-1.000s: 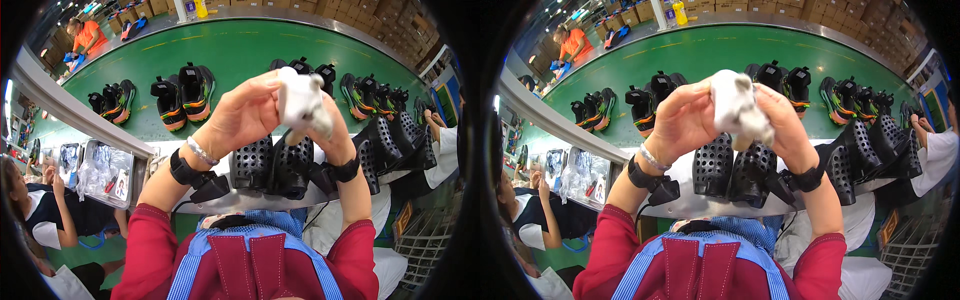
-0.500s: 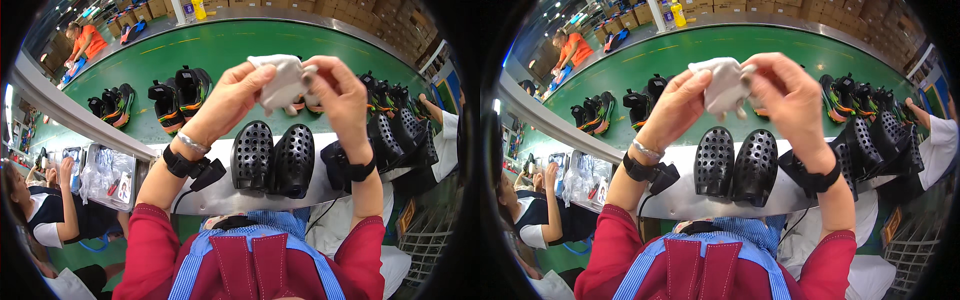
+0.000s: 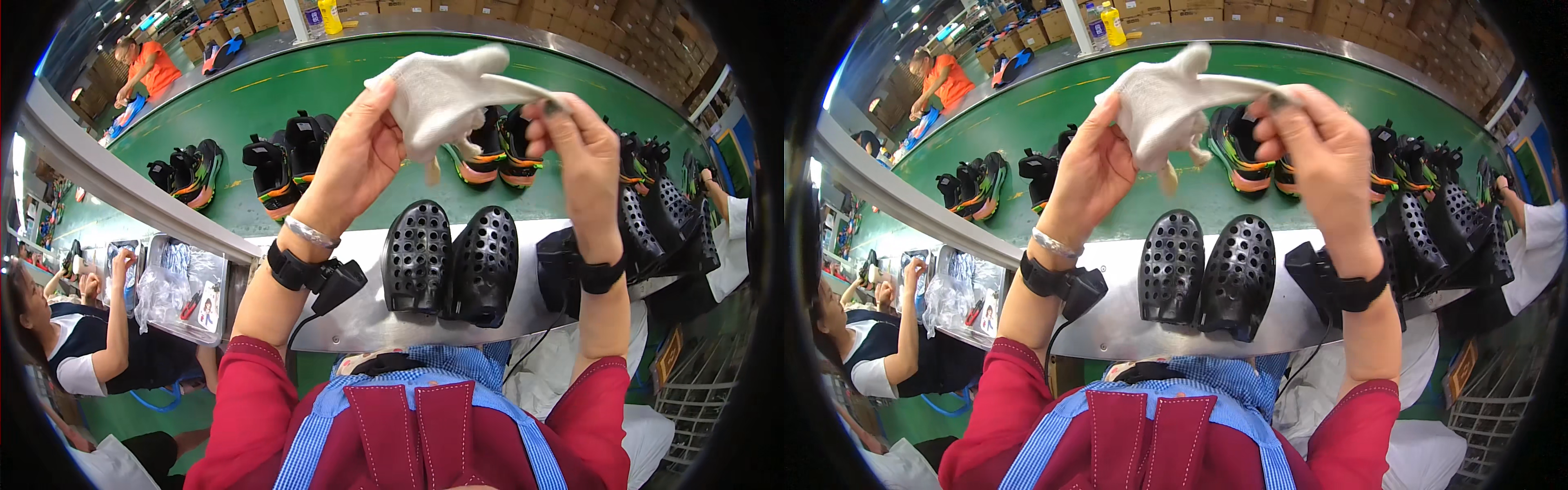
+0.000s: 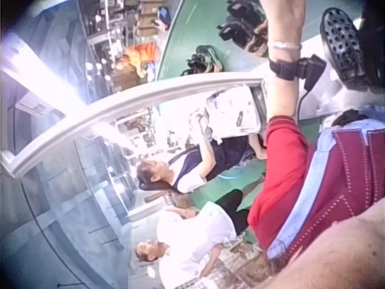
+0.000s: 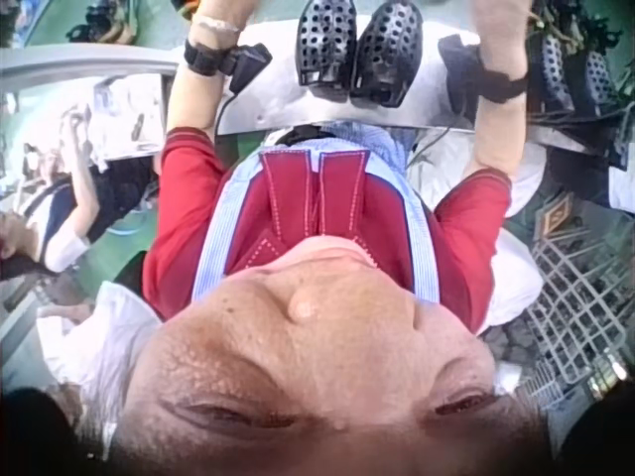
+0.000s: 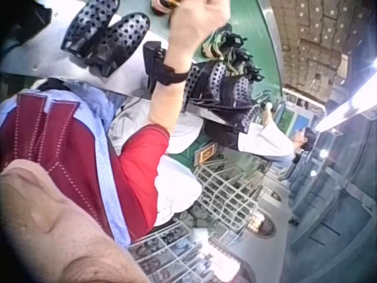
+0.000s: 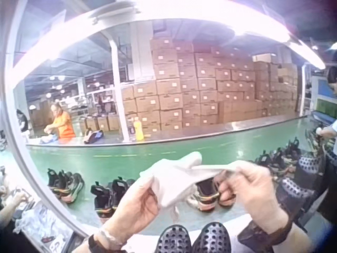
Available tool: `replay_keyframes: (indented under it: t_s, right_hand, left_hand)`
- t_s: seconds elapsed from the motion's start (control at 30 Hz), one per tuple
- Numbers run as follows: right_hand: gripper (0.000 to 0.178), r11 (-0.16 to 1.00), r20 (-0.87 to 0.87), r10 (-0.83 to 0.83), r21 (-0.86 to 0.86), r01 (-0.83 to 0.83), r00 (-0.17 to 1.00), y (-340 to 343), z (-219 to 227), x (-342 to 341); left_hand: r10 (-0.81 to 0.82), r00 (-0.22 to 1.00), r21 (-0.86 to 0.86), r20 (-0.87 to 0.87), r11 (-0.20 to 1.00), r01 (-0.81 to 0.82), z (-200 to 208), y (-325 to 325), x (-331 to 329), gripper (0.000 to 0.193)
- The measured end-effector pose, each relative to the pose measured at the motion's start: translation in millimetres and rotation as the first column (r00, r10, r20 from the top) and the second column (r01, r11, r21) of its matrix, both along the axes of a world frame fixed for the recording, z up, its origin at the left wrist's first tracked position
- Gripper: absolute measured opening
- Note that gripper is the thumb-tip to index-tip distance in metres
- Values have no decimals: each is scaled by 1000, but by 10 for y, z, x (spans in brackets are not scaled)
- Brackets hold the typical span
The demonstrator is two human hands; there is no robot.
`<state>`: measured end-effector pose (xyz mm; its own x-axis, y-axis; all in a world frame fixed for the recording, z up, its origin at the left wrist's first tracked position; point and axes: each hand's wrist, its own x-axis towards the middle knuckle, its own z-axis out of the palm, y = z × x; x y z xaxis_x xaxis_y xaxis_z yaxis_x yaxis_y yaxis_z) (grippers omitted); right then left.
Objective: Inspecting and assembling shoe components and placing them on a moving conveyor belt.
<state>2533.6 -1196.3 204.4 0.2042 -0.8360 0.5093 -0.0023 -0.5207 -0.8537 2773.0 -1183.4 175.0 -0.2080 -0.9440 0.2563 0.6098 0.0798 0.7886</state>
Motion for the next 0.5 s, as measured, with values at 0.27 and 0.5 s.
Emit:
replay_keyframes:
  t_s: [0.27, 0.5]
  right_hand:
    - [30, 923, -45, 269, 297, -244, 962, 70, -191, 114]
    - [25, 993, -38, -27, 117, 32, 999, -85, -119, -247]
  left_hand:
    - [-51, 993, 31, -108, 998, 55, -31, -13, -297, 48]
    - [-50, 992, 83, -116, 995, 60, -89, -59, -254, 48]
